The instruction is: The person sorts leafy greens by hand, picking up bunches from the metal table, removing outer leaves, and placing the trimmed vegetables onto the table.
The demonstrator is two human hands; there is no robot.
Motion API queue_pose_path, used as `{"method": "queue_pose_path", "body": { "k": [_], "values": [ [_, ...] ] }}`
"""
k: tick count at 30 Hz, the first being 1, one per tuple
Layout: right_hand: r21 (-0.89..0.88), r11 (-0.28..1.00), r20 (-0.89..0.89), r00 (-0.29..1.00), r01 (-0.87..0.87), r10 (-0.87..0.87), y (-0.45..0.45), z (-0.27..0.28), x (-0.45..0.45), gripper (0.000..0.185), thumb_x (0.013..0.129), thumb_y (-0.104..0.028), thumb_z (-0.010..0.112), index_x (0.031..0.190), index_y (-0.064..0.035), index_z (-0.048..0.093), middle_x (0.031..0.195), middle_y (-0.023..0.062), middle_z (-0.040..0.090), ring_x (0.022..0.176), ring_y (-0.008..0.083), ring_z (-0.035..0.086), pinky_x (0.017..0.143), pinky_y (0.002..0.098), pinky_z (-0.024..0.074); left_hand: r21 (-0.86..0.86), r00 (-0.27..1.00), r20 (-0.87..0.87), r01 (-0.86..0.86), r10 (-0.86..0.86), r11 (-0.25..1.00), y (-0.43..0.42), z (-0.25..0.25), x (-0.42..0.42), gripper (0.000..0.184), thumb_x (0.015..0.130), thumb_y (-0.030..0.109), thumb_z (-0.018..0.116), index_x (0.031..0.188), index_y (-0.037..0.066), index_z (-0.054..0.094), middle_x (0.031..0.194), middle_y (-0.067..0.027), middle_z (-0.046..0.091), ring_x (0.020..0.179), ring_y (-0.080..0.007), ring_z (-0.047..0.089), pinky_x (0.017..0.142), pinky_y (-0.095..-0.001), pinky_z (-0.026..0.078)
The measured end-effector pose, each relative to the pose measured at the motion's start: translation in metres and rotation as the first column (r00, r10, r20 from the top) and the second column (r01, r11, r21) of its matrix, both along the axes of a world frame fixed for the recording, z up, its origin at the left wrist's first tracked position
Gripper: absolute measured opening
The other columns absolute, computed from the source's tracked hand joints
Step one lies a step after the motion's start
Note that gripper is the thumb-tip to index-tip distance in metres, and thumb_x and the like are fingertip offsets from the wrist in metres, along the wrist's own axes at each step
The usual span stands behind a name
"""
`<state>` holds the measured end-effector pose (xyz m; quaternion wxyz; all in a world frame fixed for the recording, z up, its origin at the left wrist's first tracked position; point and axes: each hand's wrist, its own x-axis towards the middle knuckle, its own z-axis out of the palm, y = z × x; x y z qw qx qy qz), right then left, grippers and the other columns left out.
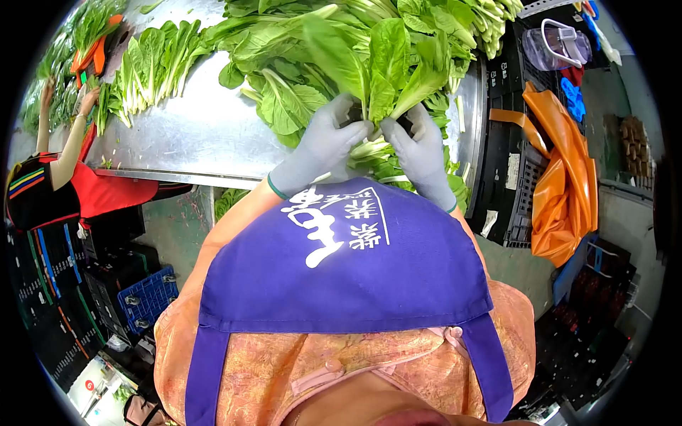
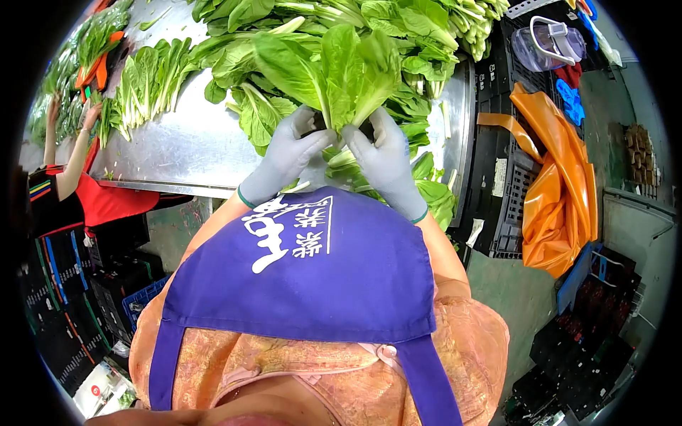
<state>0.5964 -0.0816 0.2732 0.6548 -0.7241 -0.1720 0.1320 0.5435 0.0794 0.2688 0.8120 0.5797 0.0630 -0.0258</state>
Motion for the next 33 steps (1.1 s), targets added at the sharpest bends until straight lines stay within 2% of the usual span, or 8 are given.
{"method": "queue_pose_path", "body": {
  "k": [6, 7, 11, 14, 18, 20, 26, 33],
  "values": [
    [-0.217, 0.928, 0.105, 0.938, -0.303, 0.331, -0.017, 0.007, 0.017, 0.023, 0.087, -0.012, 0.066, 0.105, 0.0005, 0.062, 0.094, 0.0115, 0.064, 0.083, 0.0194, 0.063, 0.074, 0.0319, 0.0506, 0.13, 0.997, -0.082, 0.024, -0.013, 0.991, 0.014, -0.004, 0.005, 0.049, 0.082, 0.011, 0.073, 0.123, -0.008, 0.053, 0.109, -0.0136, 0.066, 0.099, -0.0196, 0.064, 0.088, -0.0318, 0.052],
    [0.034, 0.979, 0.096, 0.975, -0.203, 0.199, -0.011, 0.011, 0.017, 0.027, 0.088, -0.008, 0.064, 0.113, 0.0003, 0.063, 0.097, 0.0095, 0.066, 0.085, 0.0158, 0.064, 0.077, 0.0301, 0.0521, 0.005, 0.994, -0.101, 0.029, -0.029, 1.0, 0.02, -0.013, 0.006, 0.043, 0.084, 0.009, 0.07, 0.122, -0.005, 0.056, 0.11, -0.012, 0.065, 0.096, -0.0186, 0.063, 0.084, -0.0306, 0.052],
    [-0.259, 0.965, 0.37, 0.921, -0.028, 0.126, -0.022, 0.001, 0.047, 0.024, 0.088, -0.005, 0.063, 0.112, -0.0016, 0.065, 0.098, 0.0117, 0.069, 0.087, 0.0215, 0.067, 0.078, 0.0322, 0.0537, -0.262, 0.997, -0.005, -0.078, 0.08, 0.962, 0.04, -0.028, 0.006, 0.027, 0.087, 0.004, 0.065, 0.114, 0.001, 0.066, 0.111, -0.0105, 0.064, 0.093, -0.0192, 0.064, 0.08, -0.0303, 0.053],
    [-0.752, 0.656, 0.536, 0.634, 0.06, 0.558, -0.015, -0.048, 0.032, 0.022, 0.081, -0.005, 0.057, 0.099, -0.0099, 0.069, 0.09, 0.0113, 0.064, 0.084, 0.032, 0.062, 0.074, 0.0437, 0.0518, -0.014, 0.993, -0.042, -0.115, 0.115, 0.993, 0.03, -0.003, -0.004, 0.025, 0.085, 0.004, 0.067, 0.109, 0.005, 0.069, 0.113, -0.0111, 0.065, 0.098, -0.0233, 0.064, 0.083, -0.0323, 0.053],
    [-0.576, 0.731, 0.808, 0.119, 0.365, 0.577, -0.014, -0.085, 0.002, 0.018, 0.082, -0.023, 0.061, 0.095, -0.0119, 0.061, 0.093, 0.0122, 0.06, 0.093, 0.029, 0.059, 0.079, 0.047, 0.0462, 0.06, 0.986, -0.125, -0.102, 0.109, 0.993, 0.027, -0.005, -0.001, 0.017, 0.089, 0.01, 0.066, 0.106, 0.005, 0.066, 0.083, -0.0042, 0.059, 0.068, -0.0154, 0.056, 0.06, -0.0273, 0.044],
    [-0.838, 0.544, 0.49, 0.488, 0.035, 0.723, -0.012, -0.066, 0.004, 0.021, 0.082, -0.021, 0.061, 0.101, -0.0148, 0.064, 0.099, 0.0094, 0.062, 0.099, 0.0284, 0.058, 0.082, 0.0459, 0.0444, -0.198, 0.981, -0.191, -0.065, 0.027, 0.978, 0.026, -0.009, 0.003, 0.016, 0.094, 0.012, 0.063, 0.107, 0.005, 0.059, 0.06, 0.0058, 0.041, 0.047, -0.0049, 0.035, 0.045, -0.0231, 0.026],
    [-0.926, 0.375, 0.328, 0.548, 0.028, 0.77, -0.026, -0.068, 0.015, 0.023, 0.081, -0.016, 0.061, 0.104, -0.0193, 0.066, 0.103, 0.0056, 0.062, 0.101, 0.0271, 0.058, 0.084, 0.0433, 0.0426, -0.285, 0.988, -0.155, -0.04, -0.005, 0.958, 0.023, 0.002, 0.003, 0.019, 0.096, 0.013, 0.061, 0.11, 0.001, 0.057, 0.063, 0.0039, 0.044, 0.053, -0.0059, 0.037, 0.049, -0.0216, 0.029],
    [-0.611, 0.78, 0.693, 0.568, 0.134, 0.444, -0.046, 0.025, 0.026, 0.025, 0.082, -0.012, 0.062, 0.105, -0.0163, 0.069, 0.098, 0.0039, 0.062, 0.095, 0.0245, 0.057, 0.086, 0.0389, 0.0411, -0.224, 0.973, -0.208, 0.056, -0.104, 0.973, 0.018, 0.024, -0.004, 0.026, 0.101, 0.019, 0.053, 0.116, -0.002, 0.056, 0.074, -0.0026, 0.056, 0.057, -0.0072, 0.041, 0.051, -0.022, 0.033]
  ]
}}
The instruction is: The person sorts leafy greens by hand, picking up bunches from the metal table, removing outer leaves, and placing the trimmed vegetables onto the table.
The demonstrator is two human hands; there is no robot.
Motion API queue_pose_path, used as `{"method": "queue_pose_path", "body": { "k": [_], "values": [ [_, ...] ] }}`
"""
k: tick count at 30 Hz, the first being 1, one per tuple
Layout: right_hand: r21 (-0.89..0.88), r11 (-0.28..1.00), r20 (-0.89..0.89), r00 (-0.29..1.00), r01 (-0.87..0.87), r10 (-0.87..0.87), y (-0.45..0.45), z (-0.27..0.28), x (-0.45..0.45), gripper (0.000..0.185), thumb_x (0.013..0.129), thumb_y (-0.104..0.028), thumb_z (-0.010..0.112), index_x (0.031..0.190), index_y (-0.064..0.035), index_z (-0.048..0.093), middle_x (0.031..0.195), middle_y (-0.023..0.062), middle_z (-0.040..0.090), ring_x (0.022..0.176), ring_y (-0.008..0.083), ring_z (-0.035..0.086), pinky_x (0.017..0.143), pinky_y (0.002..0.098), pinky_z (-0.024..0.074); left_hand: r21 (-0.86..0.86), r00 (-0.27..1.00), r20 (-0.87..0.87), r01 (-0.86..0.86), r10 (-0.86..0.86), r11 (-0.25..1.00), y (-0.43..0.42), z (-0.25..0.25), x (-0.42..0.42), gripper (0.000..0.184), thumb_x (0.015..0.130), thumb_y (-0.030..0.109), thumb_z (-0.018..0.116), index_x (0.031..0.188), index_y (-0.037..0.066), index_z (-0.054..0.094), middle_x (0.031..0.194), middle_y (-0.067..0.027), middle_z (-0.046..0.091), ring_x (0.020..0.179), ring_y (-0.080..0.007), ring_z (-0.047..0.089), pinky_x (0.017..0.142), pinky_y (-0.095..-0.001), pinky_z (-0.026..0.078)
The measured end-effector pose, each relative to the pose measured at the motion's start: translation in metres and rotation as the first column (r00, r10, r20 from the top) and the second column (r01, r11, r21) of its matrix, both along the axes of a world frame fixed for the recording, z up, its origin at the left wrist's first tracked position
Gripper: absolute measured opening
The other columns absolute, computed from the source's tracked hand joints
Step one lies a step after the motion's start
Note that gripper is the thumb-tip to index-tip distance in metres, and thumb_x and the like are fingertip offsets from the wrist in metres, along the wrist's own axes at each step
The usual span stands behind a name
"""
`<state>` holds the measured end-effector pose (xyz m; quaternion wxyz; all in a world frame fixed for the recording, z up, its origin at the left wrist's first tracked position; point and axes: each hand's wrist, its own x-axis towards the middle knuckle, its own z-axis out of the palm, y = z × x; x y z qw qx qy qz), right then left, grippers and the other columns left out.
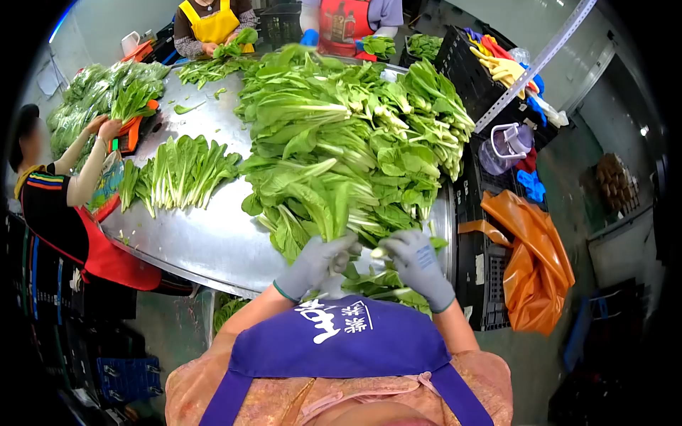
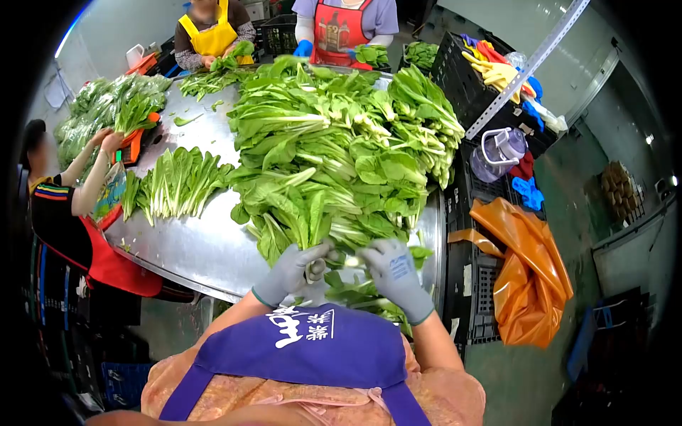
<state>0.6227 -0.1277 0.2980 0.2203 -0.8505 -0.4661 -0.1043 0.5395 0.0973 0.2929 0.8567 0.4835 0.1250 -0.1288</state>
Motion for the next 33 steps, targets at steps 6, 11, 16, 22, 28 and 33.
{"method": "queue_pose_path", "body": {
  "k": [6, 11, 16, 22, 28, 33],
  "values": [
    [0.014, 0.999, 0.368, 0.929, -0.04, 0.032, 0.027, 0.049, -0.016, 0.029, 0.078, -0.019, 0.063, 0.106, -0.0154, 0.068, 0.114, 0.0024, 0.062, 0.106, 0.0265, 0.052, 0.091, 0.0432, 0.041, 0.642, 0.498, 0.754, -0.423, -0.429, 0.639, 0.001, 0.005, 0.008, 0.031, 0.088, 0.012, 0.069, 0.117, 0.002, 0.064, 0.083, -0.0034, 0.065, 0.066, -0.0095, 0.057, 0.056, -0.0233, 0.043],
    [0.233, 0.968, 0.271, 0.962, -0.095, 0.029, 0.037, 0.051, -0.011, 0.03, 0.078, -0.009, 0.065, 0.108, -0.0084, 0.066, 0.109, 0.0068, 0.066, 0.102, 0.0287, 0.059, 0.09, 0.0415, 0.0441, 0.077, 0.939, 0.344, -0.046, 0.017, 0.996, -0.004, 0.013, 0.004, 0.027, 0.082, 0.008, 0.072, 0.108, 0.001, 0.068, 0.081, -0.0034, 0.068, 0.061, -0.0085, 0.057, 0.054, -0.0227, 0.041],
    [0.544, 0.788, -0.411, 0.91, 0.289, -0.051, 0.029, 0.025, -0.008, 0.028, 0.087, -0.015, 0.068, 0.11, -0.0013, 0.062, 0.104, 0.008, 0.066, 0.091, 0.0206, 0.061, 0.082, 0.0319, 0.0484, 0.183, 0.936, 0.332, -0.183, 0.114, 0.966, 0.003, 0.009, 0.002, 0.02, 0.083, 0.01, 0.075, 0.099, 0.0, 0.069, 0.077, -0.004, 0.069, 0.059, -0.009, 0.058, 0.052, -0.0226, 0.042],
    [0.442, 0.807, -0.869, 0.409, 0.392, 0.278, 0.039, 0.011, -0.017, 0.042, 0.089, -0.026, 0.074, 0.116, 0.0023, 0.058, 0.105, 0.0069, 0.064, 0.088, 0.0115, 0.057, 0.08, 0.0263, 0.0484, 0.209, 0.961, 0.245, -0.184, 0.131, 0.961, -0.005, 0.012, 0.004, 0.019, 0.084, 0.01, 0.076, 0.097, -0.002, 0.068, 0.078, -0.0062, 0.068, 0.059, -0.0106, 0.058, 0.053, -0.0247, 0.045],
    [0.545, 0.703, -0.827, 0.429, 0.457, 0.362, 0.055, 0.008, -0.02, 0.035, 0.085, -0.019, 0.074, 0.109, 0.0017, 0.059, 0.099, 0.0064, 0.066, 0.086, 0.0106, 0.059, 0.08, 0.026, 0.0482, 0.144, 0.962, 0.182, -0.233, 0.206, 0.962, -0.005, 0.013, 0.007, 0.023, 0.082, 0.012, 0.077, 0.098, -0.002, 0.067, 0.082, -0.0075, 0.068, 0.062, -0.0124, 0.059, 0.056, -0.0262, 0.048],
    [0.332, 0.857, -0.778, 0.628, 0.394, 0.013, 0.051, 0.004, -0.016, 0.025, 0.08, -0.015, 0.073, 0.091, 0.0021, 0.059, 0.082, 0.0055, 0.061, 0.07, 0.0087, 0.054, 0.062, 0.0277, 0.0446, 0.277, 0.899, 0.328, -0.385, 0.29, 0.88, -0.013, 0.005, 0.018, 0.03, 0.08, 0.015, 0.08, 0.1, -0.002, 0.065, 0.086, -0.0064, 0.068, 0.065, -0.0132, 0.061, 0.058, -0.0266, 0.05]
  ]
}}
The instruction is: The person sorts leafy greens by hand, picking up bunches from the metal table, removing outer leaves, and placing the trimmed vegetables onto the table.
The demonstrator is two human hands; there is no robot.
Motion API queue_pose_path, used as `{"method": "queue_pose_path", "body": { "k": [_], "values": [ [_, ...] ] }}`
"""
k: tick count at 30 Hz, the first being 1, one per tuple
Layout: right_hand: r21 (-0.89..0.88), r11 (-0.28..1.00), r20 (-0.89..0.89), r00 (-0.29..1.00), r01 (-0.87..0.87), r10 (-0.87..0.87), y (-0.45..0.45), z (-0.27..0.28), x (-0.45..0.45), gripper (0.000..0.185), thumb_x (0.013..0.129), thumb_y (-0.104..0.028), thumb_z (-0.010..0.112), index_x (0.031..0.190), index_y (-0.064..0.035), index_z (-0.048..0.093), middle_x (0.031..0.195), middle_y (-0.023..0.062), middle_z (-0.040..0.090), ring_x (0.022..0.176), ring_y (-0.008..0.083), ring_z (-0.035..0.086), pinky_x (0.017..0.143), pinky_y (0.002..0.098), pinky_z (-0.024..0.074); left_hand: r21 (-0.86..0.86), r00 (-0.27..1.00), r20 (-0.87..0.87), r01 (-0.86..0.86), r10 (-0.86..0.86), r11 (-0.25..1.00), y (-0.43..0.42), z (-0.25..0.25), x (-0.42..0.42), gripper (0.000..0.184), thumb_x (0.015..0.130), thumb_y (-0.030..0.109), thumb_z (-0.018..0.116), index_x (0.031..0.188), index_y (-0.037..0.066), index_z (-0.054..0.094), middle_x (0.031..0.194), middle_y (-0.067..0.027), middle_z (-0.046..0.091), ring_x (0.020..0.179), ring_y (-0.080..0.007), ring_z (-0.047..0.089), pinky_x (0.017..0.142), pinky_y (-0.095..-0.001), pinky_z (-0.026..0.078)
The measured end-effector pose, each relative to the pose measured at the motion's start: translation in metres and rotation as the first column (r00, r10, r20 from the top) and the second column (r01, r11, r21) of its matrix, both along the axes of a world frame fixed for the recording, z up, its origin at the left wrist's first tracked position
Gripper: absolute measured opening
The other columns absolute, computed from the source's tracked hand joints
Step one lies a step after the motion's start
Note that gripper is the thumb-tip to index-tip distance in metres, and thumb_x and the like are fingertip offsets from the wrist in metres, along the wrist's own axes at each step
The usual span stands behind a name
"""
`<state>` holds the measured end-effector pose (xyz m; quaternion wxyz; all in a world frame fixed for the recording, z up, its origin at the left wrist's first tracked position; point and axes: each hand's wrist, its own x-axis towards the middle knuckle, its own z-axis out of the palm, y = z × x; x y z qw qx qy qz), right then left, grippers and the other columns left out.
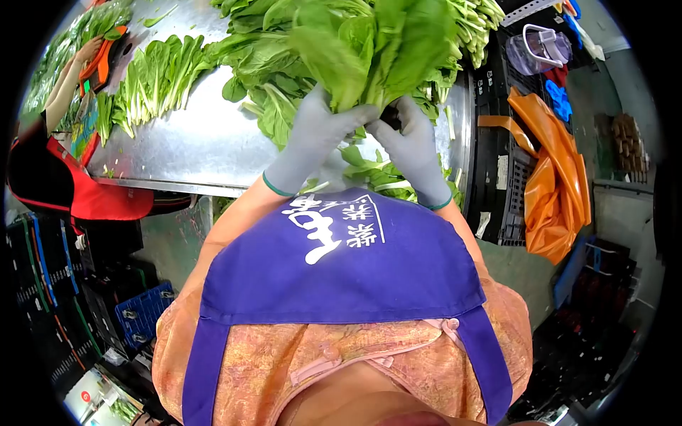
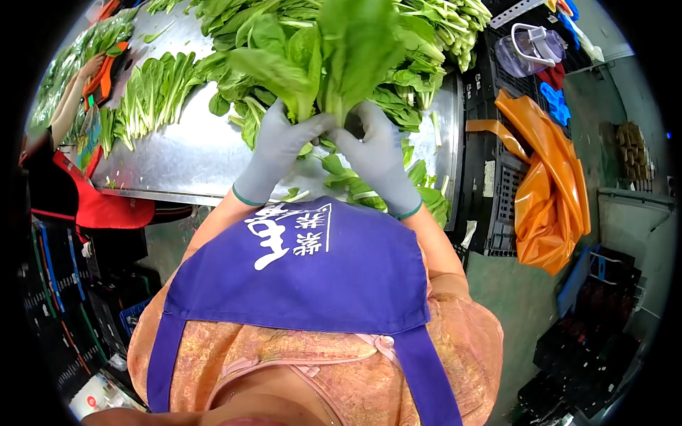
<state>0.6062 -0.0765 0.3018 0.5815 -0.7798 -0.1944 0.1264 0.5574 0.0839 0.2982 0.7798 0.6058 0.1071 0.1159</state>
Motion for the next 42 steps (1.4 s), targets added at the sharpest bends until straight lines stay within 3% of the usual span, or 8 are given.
{"method": "queue_pose_path", "body": {
  "k": [2, 4, 8, 11, 22, 29, 32, 42],
  "values": [
    [-0.007, 1.0, 0.112, 0.994, -0.009, 0.01, 0.002, -0.005, -0.002, 0.023, 0.079, -0.015, 0.072, 0.085, 0.0021, 0.058, 0.075, 0.0047, 0.058, 0.065, 0.0082, 0.051, 0.057, 0.0285, 0.042, 0.107, 1.0, -0.023, -0.01, 0.013, 0.994, 0.004, -0.01, 0.004, 0.031, 0.08, 0.016, 0.08, 0.099, -0.002, 0.065, 0.086, -0.0063, 0.068, 0.067, -0.0125, 0.062, 0.059, -0.0267, 0.051],
    [0.022, 0.999, -0.005, 1.0, 0.027, -0.027, 0.003, -0.003, -0.004, 0.022, 0.079, -0.015, 0.072, 0.084, 0.0021, 0.059, 0.074, 0.0046, 0.057, 0.064, 0.0091, 0.05, 0.058, 0.0281, 0.0424, 0.109, 0.993, -0.11, 0.042, -0.03, 0.993, 0.011, -0.023, 0.004, 0.031, 0.079, 0.017, 0.08, 0.099, -0.002, 0.065, 0.086, -0.0064, 0.068, 0.069, -0.0116, 0.063, 0.06, -0.0271, 0.052],
    [0.002, 1.0, -0.112, 0.993, 0.031, -0.03, 0.003, 0.008, -0.008, 0.021, 0.078, -0.014, 0.071, 0.084, 0.0023, 0.059, 0.075, 0.0057, 0.055, 0.066, 0.011, 0.051, 0.06, 0.0279, 0.0431, -0.073, 0.993, -0.119, 0.014, -0.023, 0.997, 0.007, -0.001, -0.003, 0.032, 0.079, 0.018, 0.08, 0.097, -0.004, 0.064, 0.084, -0.0071, 0.068, 0.066, -0.0107, 0.062, 0.059, -0.0265, 0.052],
    [-0.069, 0.997, 0.079, 0.996, 0.035, -0.03, 0.004, 0.006, -0.004, 0.021, 0.078, -0.014, 0.07, 0.086, 0.0023, 0.059, 0.077, 0.007, 0.055, 0.067, 0.0125, 0.051, 0.062, 0.028, 0.0431, 0.004, 0.997, -0.075, -0.035, 0.035, 0.999, 0.005, -0.003, 0.001, 0.029, 0.081, 0.017, 0.079, 0.096, -0.004, 0.065, 0.083, -0.0069, 0.068, 0.062, -0.0111, 0.061, 0.057, -0.0255, 0.049],
    [0.122, 0.992, -0.122, 0.991, -0.042, 0.057, 0.005, -0.01, 0.0, 0.023, 0.083, -0.014, 0.068, 0.095, 0.003, 0.059, 0.079, 0.0023, 0.056, 0.071, 0.0068, 0.047, 0.064, 0.025, 0.0423, 0.043, 1.0, -0.002, -0.005, 0.005, 0.999, 0.013, -0.017, -0.006, 0.027, 0.082, 0.016, 0.076, 0.095, -0.003, 0.063, 0.082, -0.007, 0.067, 0.06, -0.0121, 0.06, 0.053, -0.0259, 0.047],
    [0.166, 0.986, -0.021, 1.0, 0.003, 0.0, 0.012, -0.01, -0.005, 0.027, 0.085, -0.011, 0.069, 0.106, 0.0045, 0.06, 0.09, 0.0038, 0.064, 0.077, 0.0073, 0.056, 0.07, 0.0228, 0.047, -0.135, 0.994, -0.095, -0.072, 0.059, 0.988, 0.006, -0.001, -0.005, 0.028, 0.084, 0.016, 0.074, 0.099, -0.003, 0.061, 0.082, -0.0068, 0.066, 0.062, -0.012, 0.06, 0.054, -0.0257, 0.049],
    [-0.042, 0.999, 0.099, 0.995, 0.003, 0.001, 0.009, -0.011, 0.001, 0.03, 0.085, -0.012, 0.07, 0.106, 0.0046, 0.059, 0.089, 0.0044, 0.064, 0.075, 0.0064, 0.056, 0.067, 0.0223, 0.0467, -0.14, 0.993, -0.076, -0.104, 0.094, 0.985, 0.003, -0.001, -0.004, 0.028, 0.083, 0.015, 0.076, 0.098, -0.002, 0.06, 0.081, -0.0072, 0.065, 0.061, -0.0126, 0.06, 0.054, -0.0258, 0.05],
    [0.163, 0.987, -0.11, 0.994, -0.002, 0.02, 0.005, -0.011, 0.0, 0.018, 0.085, -0.009, 0.067, 0.097, 0.0008, 0.058, 0.076, 0.003, 0.059, 0.064, 0.0066, 0.051, 0.058, 0.0227, 0.0421, -0.308, 0.998, -0.007, -0.059, 0.06, 0.95, 0.008, -0.022, -0.006, 0.027, 0.085, 0.012, 0.074, 0.103, -0.004, 0.061, 0.087, -0.0094, 0.067, 0.071, -0.0152, 0.063, 0.061, -0.0278, 0.052]
  ]
}}
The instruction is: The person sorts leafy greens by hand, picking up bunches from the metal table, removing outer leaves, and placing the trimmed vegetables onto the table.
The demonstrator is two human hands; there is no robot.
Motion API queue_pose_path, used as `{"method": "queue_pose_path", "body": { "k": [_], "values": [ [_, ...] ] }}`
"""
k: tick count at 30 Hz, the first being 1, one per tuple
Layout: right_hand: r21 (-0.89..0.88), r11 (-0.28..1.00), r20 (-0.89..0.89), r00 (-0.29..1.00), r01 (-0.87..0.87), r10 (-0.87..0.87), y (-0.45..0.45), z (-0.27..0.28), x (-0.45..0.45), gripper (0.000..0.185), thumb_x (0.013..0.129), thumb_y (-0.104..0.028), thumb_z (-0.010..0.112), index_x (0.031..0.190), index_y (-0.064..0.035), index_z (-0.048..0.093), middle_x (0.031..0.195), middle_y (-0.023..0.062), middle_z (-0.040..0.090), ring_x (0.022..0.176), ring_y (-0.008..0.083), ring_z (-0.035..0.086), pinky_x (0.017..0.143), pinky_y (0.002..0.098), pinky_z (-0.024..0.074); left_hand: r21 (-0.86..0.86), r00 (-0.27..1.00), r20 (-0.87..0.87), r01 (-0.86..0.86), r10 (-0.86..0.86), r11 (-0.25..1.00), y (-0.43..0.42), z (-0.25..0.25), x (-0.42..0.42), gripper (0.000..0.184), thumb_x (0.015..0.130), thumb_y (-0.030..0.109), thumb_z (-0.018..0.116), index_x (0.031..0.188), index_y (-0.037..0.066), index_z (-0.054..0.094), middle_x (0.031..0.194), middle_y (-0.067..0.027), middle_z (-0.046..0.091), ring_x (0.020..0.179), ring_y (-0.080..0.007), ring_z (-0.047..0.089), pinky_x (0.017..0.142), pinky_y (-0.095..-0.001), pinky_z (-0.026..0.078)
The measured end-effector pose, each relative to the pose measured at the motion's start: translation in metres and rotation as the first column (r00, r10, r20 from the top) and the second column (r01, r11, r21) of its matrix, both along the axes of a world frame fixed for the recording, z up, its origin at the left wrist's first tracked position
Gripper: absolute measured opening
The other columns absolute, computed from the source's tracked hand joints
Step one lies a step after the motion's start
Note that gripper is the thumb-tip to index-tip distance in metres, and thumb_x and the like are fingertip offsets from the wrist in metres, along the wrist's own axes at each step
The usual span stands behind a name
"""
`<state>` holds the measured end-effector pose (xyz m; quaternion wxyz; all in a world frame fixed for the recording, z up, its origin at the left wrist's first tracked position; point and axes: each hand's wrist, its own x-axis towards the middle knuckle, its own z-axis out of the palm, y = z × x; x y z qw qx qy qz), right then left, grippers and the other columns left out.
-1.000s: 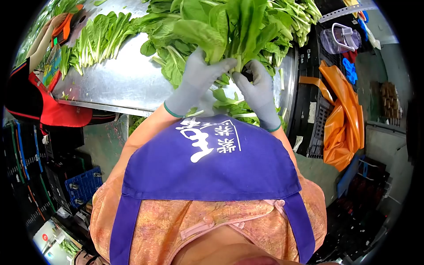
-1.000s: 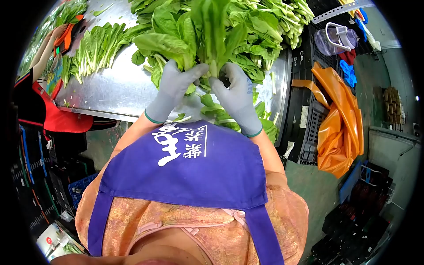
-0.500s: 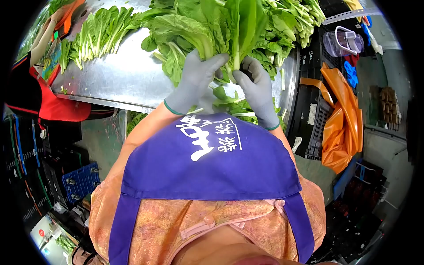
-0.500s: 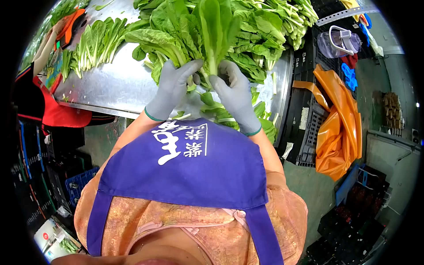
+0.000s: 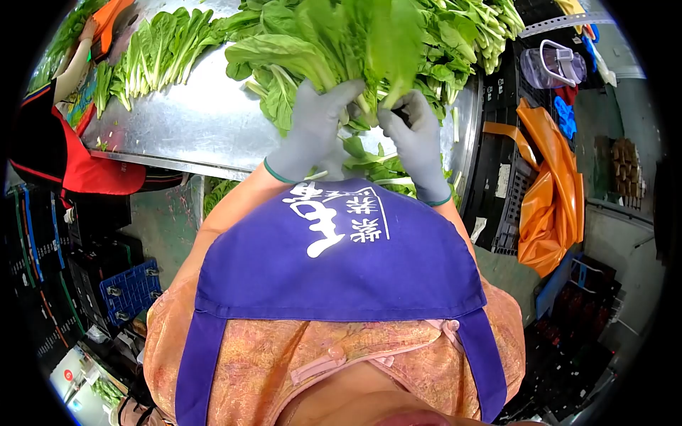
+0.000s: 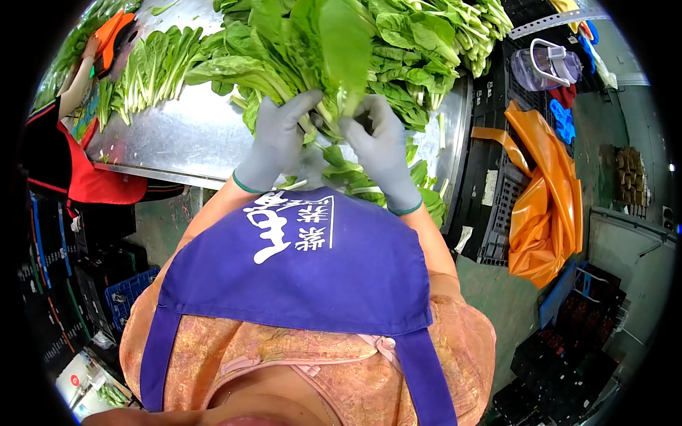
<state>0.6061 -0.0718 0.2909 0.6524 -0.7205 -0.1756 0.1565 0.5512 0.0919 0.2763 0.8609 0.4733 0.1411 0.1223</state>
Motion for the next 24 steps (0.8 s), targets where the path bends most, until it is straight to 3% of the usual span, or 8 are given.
{"method": "queue_pose_path", "body": {
  "k": [6, 7, 10, 13, 16, 18, 21, 24],
  "values": [
    [0.537, 0.843, -0.306, 0.937, 0.026, 0.167, -0.011, 0.001, -0.001, 0.013, 0.092, -0.005, 0.055, 0.105, -0.0022, 0.057, 0.085, 0.0057, 0.06, 0.067, 0.0117, 0.054, 0.061, 0.0255, 0.0437, -0.284, 0.997, 0.042, -0.046, 0.061, 0.958, 0.009, -0.008, 0.005, 0.019, 0.09, 0.006, 0.067, 0.105, -0.007, 0.066, 0.092, -0.011, 0.066, 0.079, -0.016, 0.064, 0.068, -0.0288, 0.054],
    [0.579, 0.796, -0.41, 0.907, 0.177, 0.097, -0.007, 0.002, -0.003, 0.018, 0.095, -0.008, 0.054, 0.113, -0.0048, 0.053, 0.087, 0.0047, 0.059, 0.066, 0.0125, 0.05, 0.062, 0.0271, 0.0419, -0.317, 0.997, 0.063, -0.027, 0.049, 0.948, 0.011, -0.011, 0.005, 0.018, 0.09, 0.004, 0.066, 0.105, -0.007, 0.066, 0.092, -0.0117, 0.066, 0.079, -0.016, 0.064, 0.068, -0.0289, 0.054],
    [0.674, 0.707, -0.48, 0.855, 0.216, 0.196, -0.016, -0.007, 0.006, 0.022, 0.097, -0.011, 0.054, 0.118, -0.0074, 0.05, 0.087, 0.0039, 0.057, 0.065, 0.0118, 0.046, 0.062, 0.0273, 0.0396, 0.029, 0.973, 0.232, -0.016, 0.009, 0.999, 0.013, -0.019, 0.001, 0.018, 0.093, 0.005, 0.063, 0.106, -0.007, 0.066, 0.095, -0.0124, 0.066, 0.081, -0.0171, 0.064, 0.07, -0.0295, 0.055],
    [0.604, 0.783, -0.427, 0.89, 0.146, 0.164, -0.023, -0.02, 0.01, 0.021, 0.098, -0.021, 0.059, 0.113, -0.0067, 0.053, 0.083, 0.0027, 0.054, 0.062, 0.01, 0.043, 0.058, 0.0246, 0.0371, -0.279, 0.985, 0.164, 0.098, -0.054, 0.955, 0.015, -0.015, 0.001, 0.027, 0.095, 0.01, 0.062, 0.111, -0.012, 0.062, 0.107, -0.0165, 0.063, 0.094, -0.0225, 0.062, 0.077, -0.0335, 0.052],
    [0.385, 0.917, -0.362, 0.931, 0.101, 0.049, -0.029, -0.019, 0.016, 0.029, 0.097, -0.03, 0.064, 0.109, -0.0051, 0.056, 0.079, 0.0008, 0.053, 0.061, 0.0084, 0.045, 0.056, 0.0229, 0.0365, 0.509, 0.974, 0.216, -0.055, -0.066, 0.859, 0.025, -0.032, 0.0, 0.025, 0.094, 0.008, 0.062, 0.11, -0.012, 0.062, 0.108, -0.0165, 0.064, 0.093, -0.0235, 0.063, 0.077, -0.0347, 0.052],
    [0.28, 0.96, -0.329, 0.942, 0.027, 0.07, -0.027, -0.015, 0.015, 0.033, 0.095, -0.034, 0.066, 0.108, -0.004, 0.058, 0.077, -0.0002, 0.053, 0.061, 0.0077, 0.046, 0.056, 0.0224, 0.0371, 0.155, 0.966, 0.24, 0.056, -0.093, 0.986, 0.025, -0.02, 0.0, 0.023, 0.092, 0.004, 0.063, 0.109, -0.011, 0.063, 0.108, -0.0171, 0.065, 0.09, -0.0239, 0.064, 0.077, -0.0347, 0.054],
    [0.208, 0.972, -0.296, 0.939, -0.112, 0.172, -0.014, -0.016, 0.004, 0.036, 0.095, -0.035, 0.065, 0.111, -0.0021, 0.06, 0.076, 0.0002, 0.056, 0.063, 0.0081, 0.051, 0.058, 0.023, 0.0413, -0.063, 0.981, 0.047, 0.189, -0.187, 0.98, 0.011, -0.002, -0.001, 0.023, 0.094, 0.003, 0.061, 0.113, -0.01, 0.064, 0.11, -0.0187, 0.066, 0.09, -0.024, 0.064, 0.078, -0.0348, 0.054],
    [0.262, 0.961, -0.323, 0.93, -0.09, 0.175, -0.015, -0.012, 0.002, 0.037, 0.097, -0.032, 0.063, 0.114, -0.0006, 0.056, 0.086, 0.0025, 0.059, 0.068, 0.0107, 0.05, 0.061, 0.0252, 0.0414, 0.394, 0.943, 0.21, 0.162, -0.26, 0.905, 0.014, -0.014, -0.003, 0.023, 0.094, 0.004, 0.06, 0.112, -0.009, 0.065, 0.11, -0.0181, 0.065, 0.09, -0.0239, 0.064, 0.078, -0.0351, 0.053]
  ]
}}
